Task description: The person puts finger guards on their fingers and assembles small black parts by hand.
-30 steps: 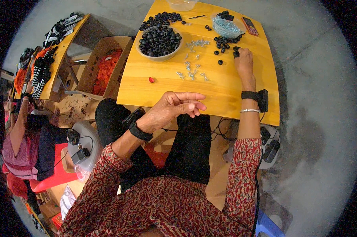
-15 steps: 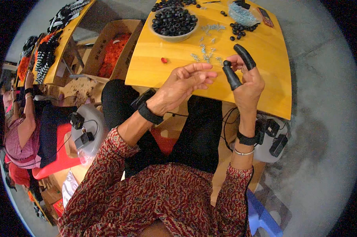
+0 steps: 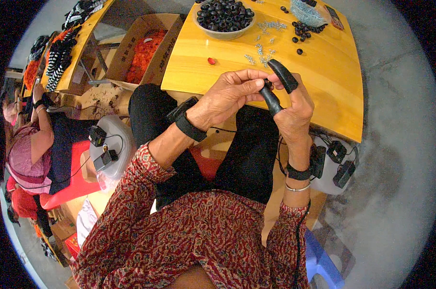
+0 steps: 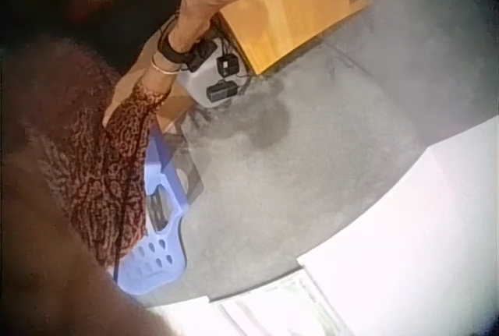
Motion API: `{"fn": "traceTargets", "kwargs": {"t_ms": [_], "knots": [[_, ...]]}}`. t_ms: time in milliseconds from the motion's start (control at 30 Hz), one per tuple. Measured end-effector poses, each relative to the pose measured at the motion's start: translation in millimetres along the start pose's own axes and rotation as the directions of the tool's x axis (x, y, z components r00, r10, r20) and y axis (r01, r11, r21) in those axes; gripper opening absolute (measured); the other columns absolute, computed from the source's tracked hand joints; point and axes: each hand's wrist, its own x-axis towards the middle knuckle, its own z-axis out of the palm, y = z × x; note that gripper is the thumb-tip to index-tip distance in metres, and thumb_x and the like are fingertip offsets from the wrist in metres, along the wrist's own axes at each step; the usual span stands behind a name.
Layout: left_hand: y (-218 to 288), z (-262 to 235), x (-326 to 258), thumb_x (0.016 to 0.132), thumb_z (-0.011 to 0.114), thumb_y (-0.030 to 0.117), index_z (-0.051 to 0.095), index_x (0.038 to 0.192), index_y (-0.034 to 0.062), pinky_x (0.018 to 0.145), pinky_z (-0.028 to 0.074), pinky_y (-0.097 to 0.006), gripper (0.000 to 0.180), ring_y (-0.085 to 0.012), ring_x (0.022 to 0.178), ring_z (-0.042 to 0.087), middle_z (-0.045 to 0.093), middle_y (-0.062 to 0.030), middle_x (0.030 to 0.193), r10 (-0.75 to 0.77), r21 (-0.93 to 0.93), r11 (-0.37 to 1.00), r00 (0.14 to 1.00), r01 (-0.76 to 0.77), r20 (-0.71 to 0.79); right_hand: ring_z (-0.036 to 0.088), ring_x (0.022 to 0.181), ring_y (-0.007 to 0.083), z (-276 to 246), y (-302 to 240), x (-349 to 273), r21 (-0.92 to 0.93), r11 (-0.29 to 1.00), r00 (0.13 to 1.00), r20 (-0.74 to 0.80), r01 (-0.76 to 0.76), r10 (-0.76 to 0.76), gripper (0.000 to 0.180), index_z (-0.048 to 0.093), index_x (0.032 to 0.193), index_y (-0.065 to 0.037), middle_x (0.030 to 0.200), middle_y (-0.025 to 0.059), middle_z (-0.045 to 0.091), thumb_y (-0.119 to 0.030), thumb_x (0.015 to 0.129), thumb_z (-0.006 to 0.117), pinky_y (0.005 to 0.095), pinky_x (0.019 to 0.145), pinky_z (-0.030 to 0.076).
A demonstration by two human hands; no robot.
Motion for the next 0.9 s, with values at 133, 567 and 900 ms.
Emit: {"fn": "traceTargets", "kwargs": {"t_ms": [133, 567, 900], "knots": [[1.2, 0.3, -0.6, 0.093, 0.052, 0.012, 0.057, 0.117, -0.0005, 0.084, 0.050, -0.028, 0.027, -0.0142, 0.096, 0.060, 0.062, -0.0088, 0.113, -0.020, -0.084, 0.996, 0.999, 0.024, 0.047, 0.057, 0.079, 0.0154, -2.8, -1.7, -2.5, -0.016, 1.000, 1.000, 0.004, -0.002, 0.002, 0.038, 0.061, 0.105, -0.001, 0.087, 0.0054, 0.060, 0.007, 0.068, 0.069, 0.0256, 0.071, 0.046], [0.4, 7.3, -3.5, 0.092, 0.055, 0.015, 0.057, 0.116, 0.0001, 0.072, 0.047, -0.023, 0.028, -0.0095, 0.082, 0.056, 0.061, -0.0027, 0.099, -0.116, -0.128, 0.983, 0.987, 0.129, 0.109, 0.054, 0.095, 0.0112, 5.6, 21.7, -22.1, 0.249, 0.952, 0.974, -0.097, -0.176, 0.206, 0.037, 0.053, 0.122, 0.002, 0.110, 0.0068, 0.059, 0.001, 0.085, 0.060, 0.0241, 0.084, 0.044], [-11.0, 31.2, -19.2, 0.086, 0.062, 0.045, 0.062, 0.093, 0.0085, 0.052, 0.028, -0.018, 0.037, -0.0008, 0.062, 0.037, 0.049, 0.0081, 0.073, -0.081, 0.215, 0.975, 0.993, 0.061, 0.085, 0.052, 0.091, 0.0118, 26.1, 17.8, -37.5, 0.187, 0.967, 0.971, -0.136, -0.171, 0.198, 0.042, 0.049, 0.125, 0.001, 0.112, 0.0064, 0.052, -0.018, 0.089, 0.060, 0.0238, 0.077, 0.044]]}}
